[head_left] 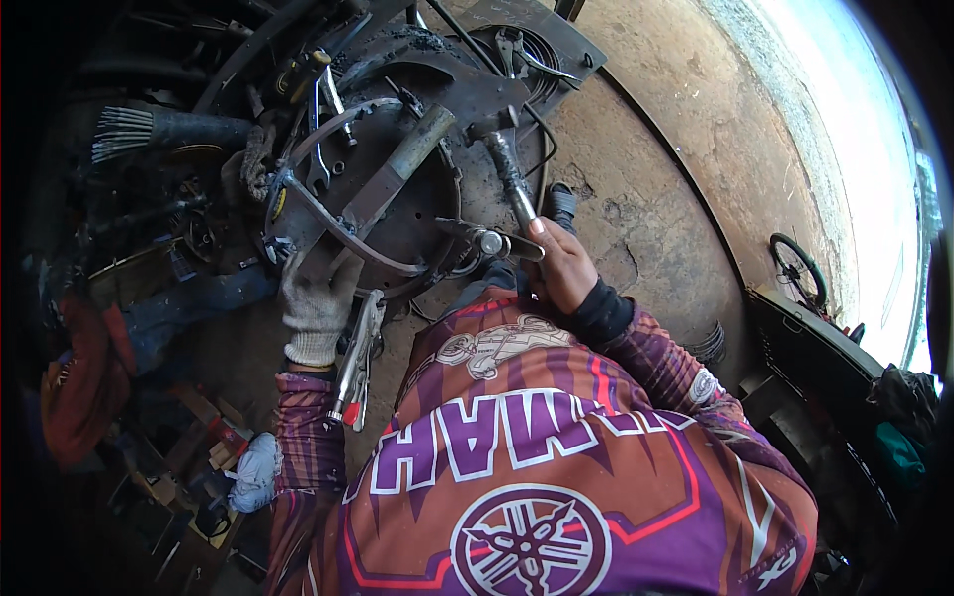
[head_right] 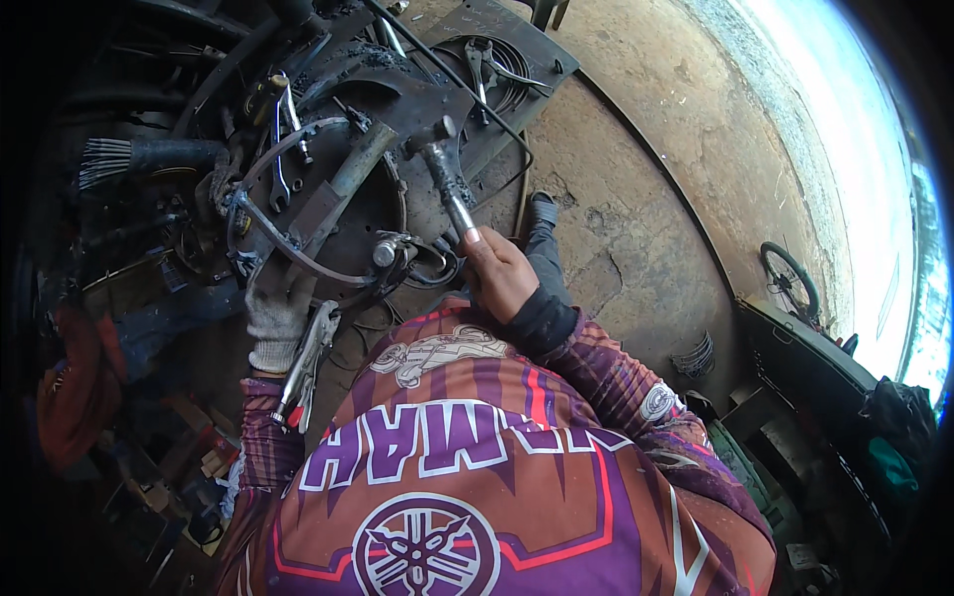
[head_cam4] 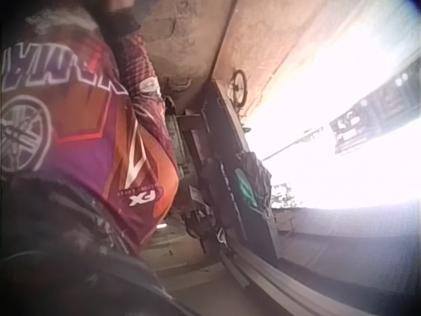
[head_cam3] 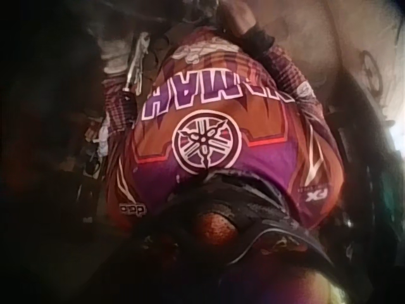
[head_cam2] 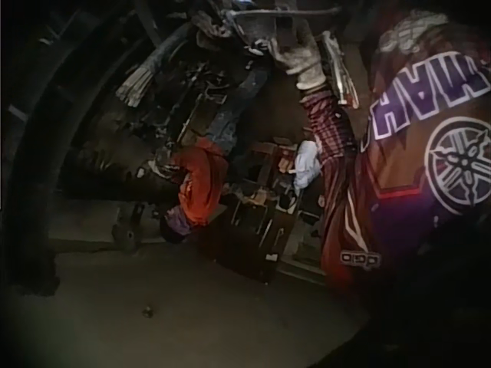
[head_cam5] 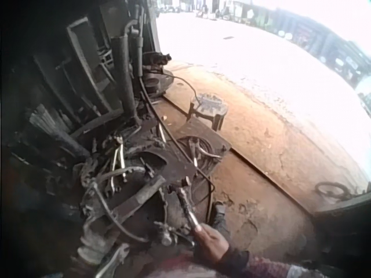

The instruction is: The person puts on a glove and hammers metal parts clamped on a workbench using a hammer.

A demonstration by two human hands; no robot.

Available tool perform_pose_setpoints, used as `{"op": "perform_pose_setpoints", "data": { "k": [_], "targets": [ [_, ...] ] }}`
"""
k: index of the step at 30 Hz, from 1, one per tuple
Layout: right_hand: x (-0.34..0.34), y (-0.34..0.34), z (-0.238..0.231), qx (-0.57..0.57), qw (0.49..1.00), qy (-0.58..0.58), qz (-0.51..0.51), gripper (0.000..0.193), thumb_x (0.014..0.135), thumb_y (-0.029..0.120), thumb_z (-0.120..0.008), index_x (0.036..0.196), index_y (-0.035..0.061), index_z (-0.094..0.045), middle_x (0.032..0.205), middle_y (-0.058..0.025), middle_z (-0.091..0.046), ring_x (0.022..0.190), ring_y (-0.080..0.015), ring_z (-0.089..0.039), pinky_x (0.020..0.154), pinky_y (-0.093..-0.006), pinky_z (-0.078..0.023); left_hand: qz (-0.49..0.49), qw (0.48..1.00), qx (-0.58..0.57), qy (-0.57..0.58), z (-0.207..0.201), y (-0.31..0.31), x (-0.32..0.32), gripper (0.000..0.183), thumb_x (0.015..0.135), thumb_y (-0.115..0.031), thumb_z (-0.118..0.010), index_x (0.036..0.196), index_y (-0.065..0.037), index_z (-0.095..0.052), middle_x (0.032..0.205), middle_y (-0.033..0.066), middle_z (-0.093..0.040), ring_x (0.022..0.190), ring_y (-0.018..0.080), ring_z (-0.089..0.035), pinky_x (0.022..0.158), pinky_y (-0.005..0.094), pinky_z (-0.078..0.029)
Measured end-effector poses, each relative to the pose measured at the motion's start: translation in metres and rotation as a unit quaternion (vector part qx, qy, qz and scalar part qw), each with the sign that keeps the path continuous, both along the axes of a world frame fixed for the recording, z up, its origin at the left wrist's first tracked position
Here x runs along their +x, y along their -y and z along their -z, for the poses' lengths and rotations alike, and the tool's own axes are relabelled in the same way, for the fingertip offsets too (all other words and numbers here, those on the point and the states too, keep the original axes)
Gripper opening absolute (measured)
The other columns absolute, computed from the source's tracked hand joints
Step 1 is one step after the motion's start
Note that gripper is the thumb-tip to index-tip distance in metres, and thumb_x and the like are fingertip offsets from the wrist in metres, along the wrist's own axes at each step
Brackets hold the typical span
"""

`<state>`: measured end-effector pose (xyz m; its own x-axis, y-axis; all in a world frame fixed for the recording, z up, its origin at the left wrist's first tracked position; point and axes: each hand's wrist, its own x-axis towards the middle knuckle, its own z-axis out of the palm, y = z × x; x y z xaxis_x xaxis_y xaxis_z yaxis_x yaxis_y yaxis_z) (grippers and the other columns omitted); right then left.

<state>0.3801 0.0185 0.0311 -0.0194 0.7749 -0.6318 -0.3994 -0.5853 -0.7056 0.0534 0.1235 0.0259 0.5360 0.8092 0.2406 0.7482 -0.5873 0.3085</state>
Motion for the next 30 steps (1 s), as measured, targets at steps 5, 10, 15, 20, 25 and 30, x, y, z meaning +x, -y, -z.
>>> {"op": "perform_pose_setpoints", "data": {
  "k": [5, 10, 15, 20, 25, 30],
  "targets": [
    [0.006, 0.001, 0.006, 0.153, 0.953, 0.26, -0.012, 0.032, 0.101, 0.036, -0.049, 0.107, 0.0046, -0.055, 0.072, -0.001, -0.051, 0.053, -0.0094, -0.047, 0.049, -0.0241, -0.039, 0.003, 1.0, 0.028, 0.002, -0.002, -0.002, 0.003, 0.031, 0.078, -0.021, -0.079, 0.104, -0.009, -0.068, 0.102, 0.0146, -0.067, 0.089, 0.0355, -0.066, 0.079, 0.0454, -0.052],
    [0.017, 0.0, -0.032, 0.071, 0.994, 0.088, -0.009, 0.035, 0.1, 0.028, -0.054, 0.125, 0.0039, -0.051, 0.079, -0.0006, -0.055, 0.058, -0.0068, -0.047, 0.051, -0.0238, -0.04, 0.015, 0.999, 0.026, 0.014, 0.001, 0.0, 0.0, 0.033, 0.078, -0.021, -0.078, 0.107, -0.011, -0.067, 0.103, 0.0143, -0.067, 0.09, 0.0367, -0.066, 0.078, 0.0456, -0.053],
    [0.016, 0.01, -0.015, 0.04, 0.992, 0.118, 0.008, 0.026, 0.101, 0.026, -0.052, 0.113, 0.0033, -0.054, 0.067, 0.0045, -0.046, 0.056, -0.0037, -0.042, 0.049, -0.0222, -0.035, 0.008, 1.0, 0.004, 0.016, 0.0, -0.001, -0.002, 0.034, 0.079, -0.02, -0.078, 0.11, -0.012, -0.067, 0.105, 0.014, -0.067, 0.093, 0.0359, -0.065, 0.081, 0.0449, -0.053],
    [0.005, 0.015, 0.003, 0.1, 0.981, 0.162, -0.034, 0.029, 0.1, 0.023, -0.052, 0.119, 0.0007, -0.055, 0.07, 0.0002, -0.053, 0.061, -0.0087, -0.05, 0.056, -0.0248, -0.041, 0.013, 0.999, -0.031, 0.003, -0.011, -0.004, 0.011, 0.034, 0.081, -0.022, -0.076, 0.112, -0.012, -0.068, 0.108, 0.0135, -0.067, 0.096, 0.0354, -0.065, 0.085, 0.0448, -0.052],
    [0.005, 0.011, 0.002, 0.132, 0.97, 0.192, -0.063, 0.033, 0.102, 0.023, -0.047, 0.128, 0.0026, -0.052, 0.075, 0.0006, -0.054, 0.06, -0.0052, -0.049, 0.052, -0.0208, -0.039, -0.003, 0.999, -0.036, 0.012, -0.013, -0.001, 0.012, 0.031, 0.084, -0.026, -0.073, 0.112, -0.013, -0.07, 0.111, 0.0131, -0.067, 0.098, 0.0345, -0.065, 0.087, 0.0444, -0.05],
    [0.013, 0.006, -0.014, 0.091, 0.983, 0.129, 0.093, 0.035, 0.102, 0.027, -0.05, 0.125, 0.0014, -0.052, 0.073, 0.0008, -0.054, 0.06, -0.0071, -0.05, 0.053, -0.0234, -0.039, 0.031, 0.998, -0.013, -0.051, -0.006, 0.003, -0.001, 0.036, 0.083, -0.018, -0.071, 0.117, -0.01, -0.064, 0.115, 0.0175, -0.063, 0.108, 0.0381, -0.061, 0.092, 0.0478, -0.048]
  ]
}}
